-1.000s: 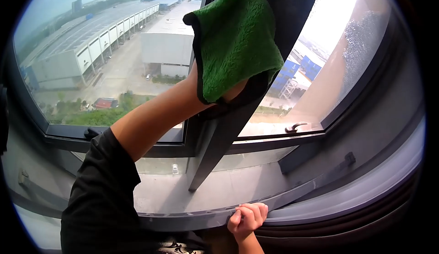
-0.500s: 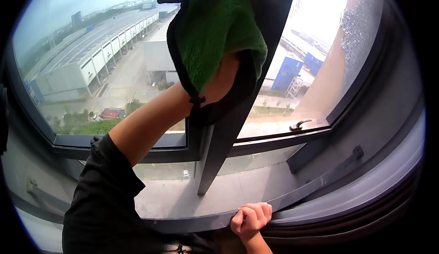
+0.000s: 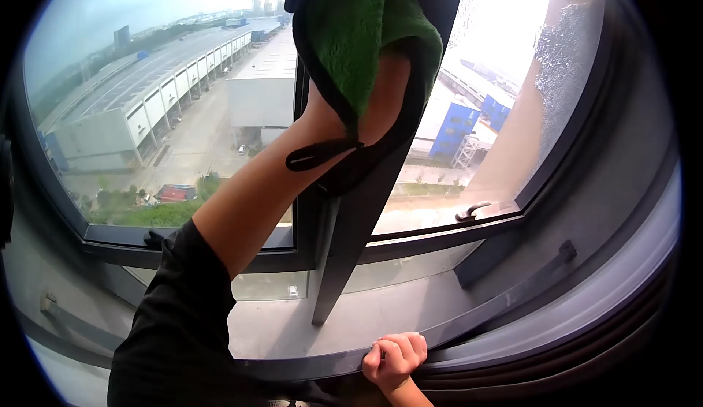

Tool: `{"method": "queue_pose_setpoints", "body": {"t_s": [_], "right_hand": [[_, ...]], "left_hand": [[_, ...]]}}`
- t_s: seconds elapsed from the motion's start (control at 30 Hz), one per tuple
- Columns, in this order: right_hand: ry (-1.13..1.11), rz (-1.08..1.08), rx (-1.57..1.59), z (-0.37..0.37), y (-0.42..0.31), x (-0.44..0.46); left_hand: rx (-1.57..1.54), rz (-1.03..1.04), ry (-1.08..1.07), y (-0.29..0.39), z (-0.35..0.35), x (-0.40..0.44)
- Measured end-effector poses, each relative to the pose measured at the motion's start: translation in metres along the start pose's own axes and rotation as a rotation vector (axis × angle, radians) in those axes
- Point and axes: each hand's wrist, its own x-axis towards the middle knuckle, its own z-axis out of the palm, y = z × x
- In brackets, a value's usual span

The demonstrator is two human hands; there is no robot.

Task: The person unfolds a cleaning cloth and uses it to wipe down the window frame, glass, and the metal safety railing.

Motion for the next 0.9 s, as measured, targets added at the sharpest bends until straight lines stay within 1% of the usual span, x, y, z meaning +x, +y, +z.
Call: {"method": "queue_pose_setpoints", "body": {"t_s": [0.07, 0.17, 0.23, 0.27, 0.3, 0.37, 0.4, 0.43, 0.5, 0.53, 0.57, 0.6, 0.63, 0.7, 0.77, 0.87, 0.9], "right_hand": [[0.011, -0.005, 0.004, 0.001, 0.000, 0.002], [0.030, 0.005, 0.006, 0.001, -0.001, 0.000], [0.025, 0.007, 0.005, 0.000, -0.004, -0.001], [0.020, 0.005, 0.006, -0.001, -0.004, 0.000], [0.034, 0.019, 0.007, 0.000, -0.004, -0.002], [0.053, 0.030, 0.009, 0.001, -0.001, -0.004], [0.069, 0.042, 0.010, 0.002, -0.001, -0.005], [0.033, 0.029, 0.024, 0.000, -0.002, -0.004], [0.034, 0.038, 0.022, -0.002, -0.006, 0.001], [0.032, 0.050, 0.015, -0.004, -0.011, 0.007], [0.036, 0.056, 0.024, -0.003, -0.009, 0.005], [0.050, 0.050, 0.032, -0.004, -0.009, 0.008], [0.030, 0.056, 0.032, -0.009, -0.012, 0.014], [0.003, 0.057, 0.043, -0.019, -0.019, 0.025], [0.013, 0.055, 0.048, -0.019, -0.017, 0.026], [0.007, 0.071, 0.068, -0.022, -0.016, 0.025], [0.000, 0.075, 0.072, -0.023, -0.014, 0.025]], "left_hand": [[-0.081, -0.067, -0.044, 0.001, -0.004, -0.012], [-0.143, -0.118, -0.250, 0.044, -0.044, -0.097], [-0.109, -0.013, -0.261, 0.040, -0.033, -0.132], [-0.206, -0.052, -0.305, 0.039, -0.031, -0.125], [-0.296, -0.090, -0.345, 0.035, -0.032, -0.108], [-0.349, -0.089, -0.136, 0.038, -0.024, -0.050], [-0.249, 0.038, -0.098, 0.034, -0.025, -0.016], [-0.156, 0.166, -0.058, 0.027, -0.024, 0.015], [-0.108, 0.295, 0.110, 0.009, -0.009, 0.081], [0.059, 0.415, 0.145, 0.004, -0.013, 0.115], [-0.293, 0.302, 0.034, -0.020, -0.001, 0.148], [-0.647, 0.168, -0.031, -0.041, 0.009, 0.181], [-0.349, 0.484, 0.016, -0.064, 0.011, 0.206], [-0.476, 0.242, 0.015, -0.050, 0.003, 0.220], [-0.562, -0.021, -0.006, -0.028, -0.015, 0.215], [-0.460, -0.179, 0.007, -0.006, -0.014, 0.150], [-0.491, -0.159, -0.132, 0.000, -0.022, 0.111]]}}
